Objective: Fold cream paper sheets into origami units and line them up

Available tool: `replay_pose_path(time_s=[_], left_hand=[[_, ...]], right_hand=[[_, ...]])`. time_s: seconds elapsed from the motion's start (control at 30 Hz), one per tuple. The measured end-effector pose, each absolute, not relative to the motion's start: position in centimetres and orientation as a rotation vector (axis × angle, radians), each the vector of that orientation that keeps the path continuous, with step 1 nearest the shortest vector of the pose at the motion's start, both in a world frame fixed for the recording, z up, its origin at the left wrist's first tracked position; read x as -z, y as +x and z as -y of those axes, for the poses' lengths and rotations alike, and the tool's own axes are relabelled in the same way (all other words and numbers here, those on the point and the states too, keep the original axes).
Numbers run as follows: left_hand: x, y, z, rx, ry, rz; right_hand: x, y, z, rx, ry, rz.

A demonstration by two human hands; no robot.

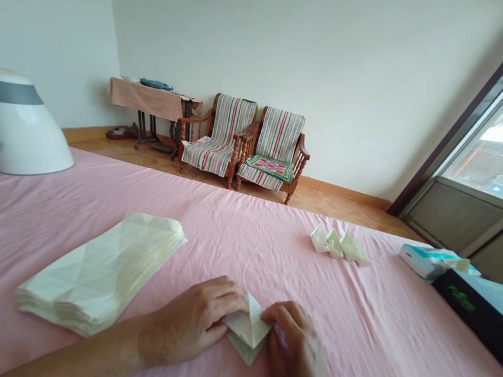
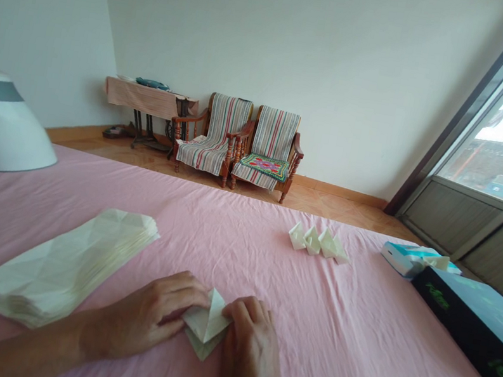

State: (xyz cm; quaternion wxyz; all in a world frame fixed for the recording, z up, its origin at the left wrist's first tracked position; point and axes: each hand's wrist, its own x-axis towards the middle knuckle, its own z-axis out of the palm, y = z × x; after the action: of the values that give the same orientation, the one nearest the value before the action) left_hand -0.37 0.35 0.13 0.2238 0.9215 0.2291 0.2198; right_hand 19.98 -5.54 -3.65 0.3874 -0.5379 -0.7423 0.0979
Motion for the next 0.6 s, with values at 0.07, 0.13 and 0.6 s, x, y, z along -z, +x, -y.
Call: replay_pose_path(time_s=[0.07,0.13,0.6], left_hand=[[-0.3,-0.63,-0.41,-0.584,2.594,-0.586],[-0.44,-0.84,-0.4,-0.585,2.648,-0.542],[-0.66,-0.97,0.15,-0.547,3.036,-0.271]], right_hand=[[3.79,20.07,5.65,-0.251,-1.365,1.906],[3.87,20.1,5.76,-0.265,-1.355,1.917],[3.84,20.26,6.13,-0.287,-1.317,1.971]])
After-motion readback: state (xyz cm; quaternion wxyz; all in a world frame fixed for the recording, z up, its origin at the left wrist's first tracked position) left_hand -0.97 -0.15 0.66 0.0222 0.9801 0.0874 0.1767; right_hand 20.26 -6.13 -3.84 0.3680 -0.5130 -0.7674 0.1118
